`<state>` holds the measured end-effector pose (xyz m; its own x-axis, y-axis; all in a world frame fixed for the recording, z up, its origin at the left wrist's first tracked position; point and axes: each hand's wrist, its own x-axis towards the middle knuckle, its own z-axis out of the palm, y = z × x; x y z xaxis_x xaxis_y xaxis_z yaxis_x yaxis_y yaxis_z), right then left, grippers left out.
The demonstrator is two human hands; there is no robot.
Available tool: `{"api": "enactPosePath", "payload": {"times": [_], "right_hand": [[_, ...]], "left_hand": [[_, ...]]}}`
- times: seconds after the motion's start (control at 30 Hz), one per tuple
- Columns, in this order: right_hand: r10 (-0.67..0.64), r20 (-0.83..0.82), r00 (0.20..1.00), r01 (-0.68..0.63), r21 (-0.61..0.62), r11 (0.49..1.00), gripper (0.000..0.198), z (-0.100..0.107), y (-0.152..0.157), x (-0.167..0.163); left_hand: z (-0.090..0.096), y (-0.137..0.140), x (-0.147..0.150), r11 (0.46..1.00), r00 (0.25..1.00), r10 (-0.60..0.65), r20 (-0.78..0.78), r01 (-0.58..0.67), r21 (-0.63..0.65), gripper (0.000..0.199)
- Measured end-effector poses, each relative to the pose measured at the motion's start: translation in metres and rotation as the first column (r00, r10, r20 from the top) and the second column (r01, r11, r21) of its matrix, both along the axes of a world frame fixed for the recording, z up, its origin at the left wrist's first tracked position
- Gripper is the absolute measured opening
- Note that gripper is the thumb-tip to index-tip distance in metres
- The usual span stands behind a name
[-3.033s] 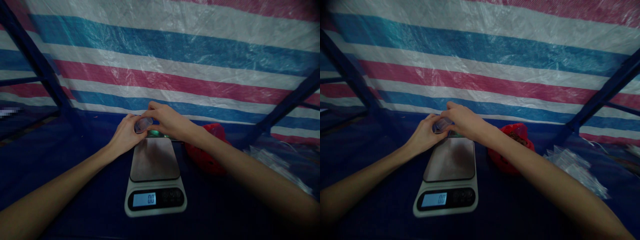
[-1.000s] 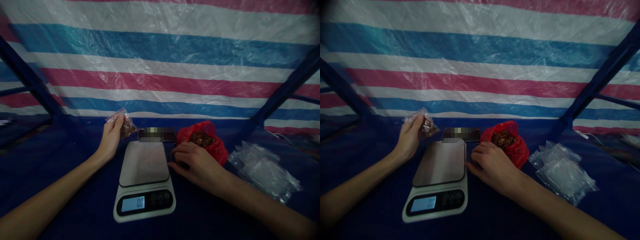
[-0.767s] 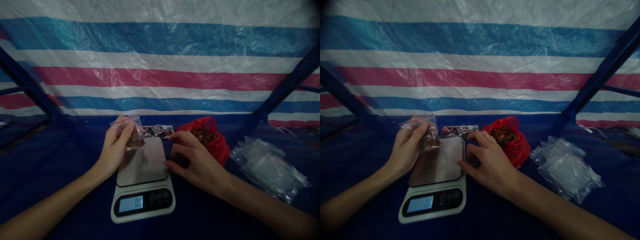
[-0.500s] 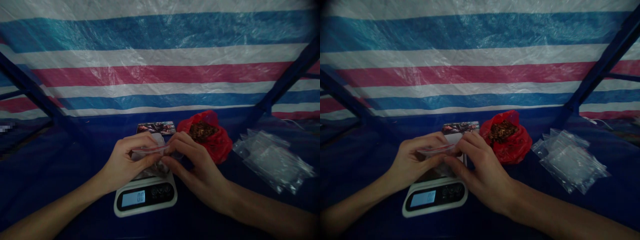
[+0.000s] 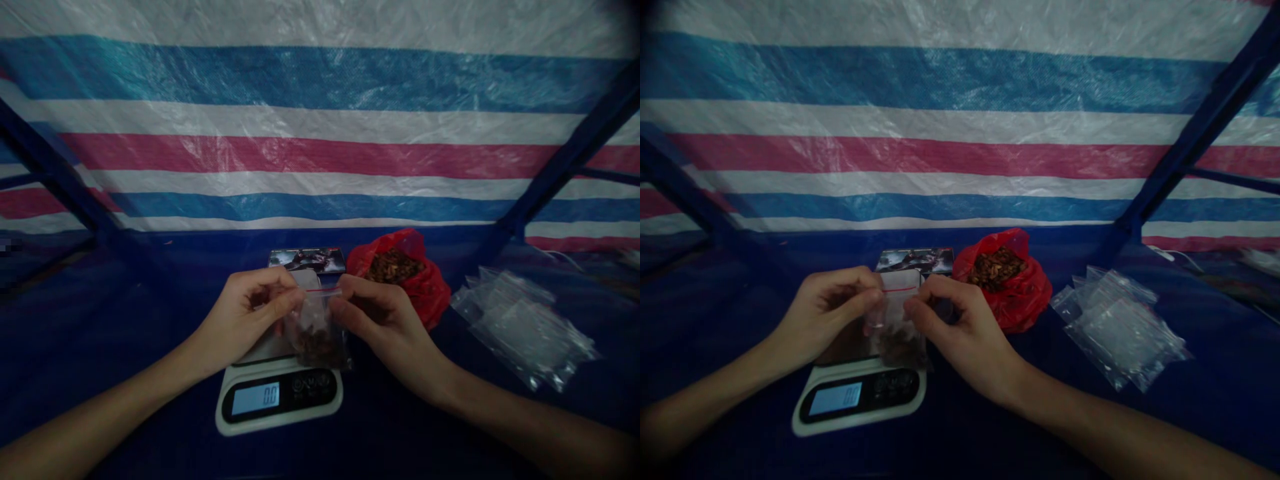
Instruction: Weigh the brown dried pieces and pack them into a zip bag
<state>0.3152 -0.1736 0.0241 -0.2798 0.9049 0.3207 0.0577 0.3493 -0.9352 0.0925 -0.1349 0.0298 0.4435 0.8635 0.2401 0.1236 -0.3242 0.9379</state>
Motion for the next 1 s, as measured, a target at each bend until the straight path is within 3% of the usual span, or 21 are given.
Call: {"api": "enactPosePath", "payload": {"times": [0.13, 0.37, 0.63, 0.77, 1.0], "right_hand": [[0.065, -0.05, 0.997, -0.067, -0.031, 0.997, 0.029, 0.0, 0.002, -0.001], [0.003, -0.117, 0.993, -0.011, -0.072, 0.997, 0.03, -0.002, 0.007, 0.001], [-0.022, -0.157, 0.987, 0.013, -0.056, 0.998, 0.029, 0.001, 0.008, 0.001], [0.054, -0.181, 0.982, -0.068, -0.071, 0.995, 0.027, -0.002, 0.006, -0.004], [0.116, -0.186, 0.976, -0.132, -0.078, 0.988, 0.023, -0.003, 0.001, -0.011]], "left_hand": [[-0.002, -0.001, -0.002, 1.0, 1.0, -0.012, -0.022, 0.013, 0.006, 0.024], [0.002, 0.0, -0.004, 0.998, 0.999, 0.021, 0.026, -0.023, 0.059, 0.015], [0.004, -0.004, 0.002, 1.0, 0.997, 0.018, 0.073, -0.018, 0.011, 0.019], [0.002, -0.008, 0.004, 0.999, 1.0, 0.01, 0.006, -0.01, 0.035, 0.022], [0.002, -0.011, 0.007, 0.999, 0.999, -0.029, 0.034, 0.031, -0.043, 0.021]]}}
